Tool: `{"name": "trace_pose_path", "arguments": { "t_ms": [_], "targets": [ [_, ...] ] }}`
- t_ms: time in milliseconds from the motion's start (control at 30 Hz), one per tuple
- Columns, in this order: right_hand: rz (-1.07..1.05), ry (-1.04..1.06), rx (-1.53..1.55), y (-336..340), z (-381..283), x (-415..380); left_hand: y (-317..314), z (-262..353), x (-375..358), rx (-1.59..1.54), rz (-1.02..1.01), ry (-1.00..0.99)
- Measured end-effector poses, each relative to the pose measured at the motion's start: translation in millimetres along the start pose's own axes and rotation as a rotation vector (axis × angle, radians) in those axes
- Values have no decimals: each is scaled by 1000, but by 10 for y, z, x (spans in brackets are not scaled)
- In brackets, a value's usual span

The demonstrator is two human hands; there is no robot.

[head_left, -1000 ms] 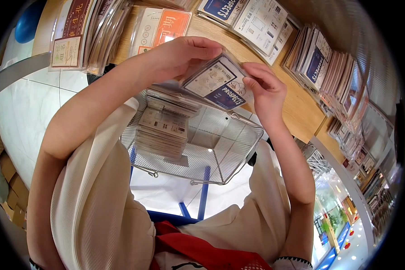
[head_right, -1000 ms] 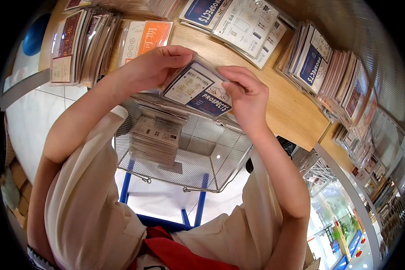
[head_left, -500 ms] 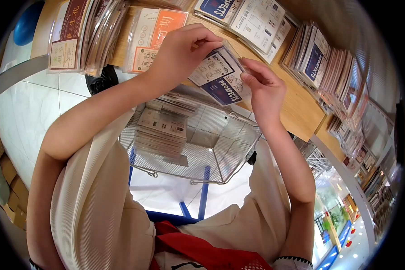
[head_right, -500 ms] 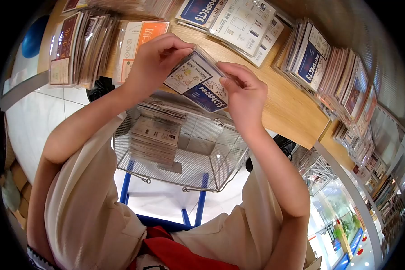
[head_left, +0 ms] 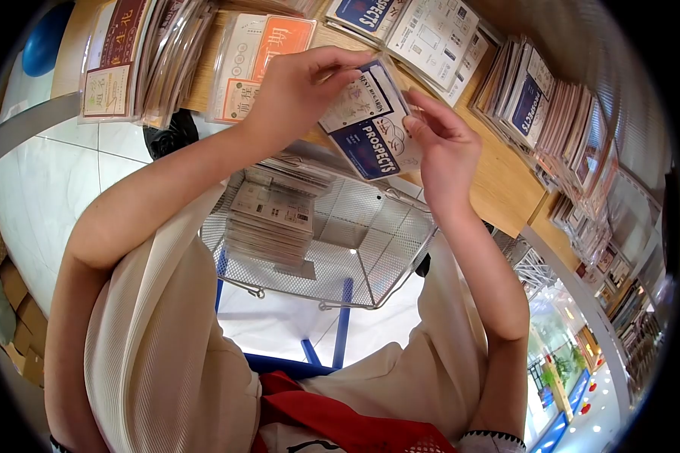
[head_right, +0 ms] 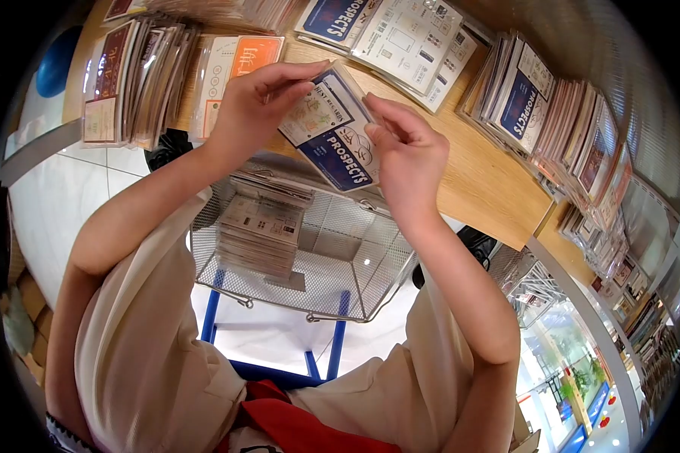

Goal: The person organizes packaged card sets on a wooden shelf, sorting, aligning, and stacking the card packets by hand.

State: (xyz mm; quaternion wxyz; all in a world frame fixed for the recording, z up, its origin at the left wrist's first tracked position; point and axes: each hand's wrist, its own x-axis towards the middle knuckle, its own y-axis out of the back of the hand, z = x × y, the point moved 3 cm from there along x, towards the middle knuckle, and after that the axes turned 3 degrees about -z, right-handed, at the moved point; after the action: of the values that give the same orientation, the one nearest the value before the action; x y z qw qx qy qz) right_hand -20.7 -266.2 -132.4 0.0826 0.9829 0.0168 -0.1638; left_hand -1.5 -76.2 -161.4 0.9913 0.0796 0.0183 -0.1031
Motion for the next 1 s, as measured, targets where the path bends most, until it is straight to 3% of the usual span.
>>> {"name": "trace_pose_path", "arguments": {
  "t_ms": [67,467,567,1000],
  "targets": [
    [10,11,21,2,17,5,-3,10,7,111,14,-97],
    [-10,73,-124,-49,10,15,58,-37,42,-8,99,35],
    [-5,107,-189,-74,-26,-13,93,8,49,85,38,42],
    [-63,222,-243,-106,-55,1,134,69,92,219,-27,-140]
  ]
}}
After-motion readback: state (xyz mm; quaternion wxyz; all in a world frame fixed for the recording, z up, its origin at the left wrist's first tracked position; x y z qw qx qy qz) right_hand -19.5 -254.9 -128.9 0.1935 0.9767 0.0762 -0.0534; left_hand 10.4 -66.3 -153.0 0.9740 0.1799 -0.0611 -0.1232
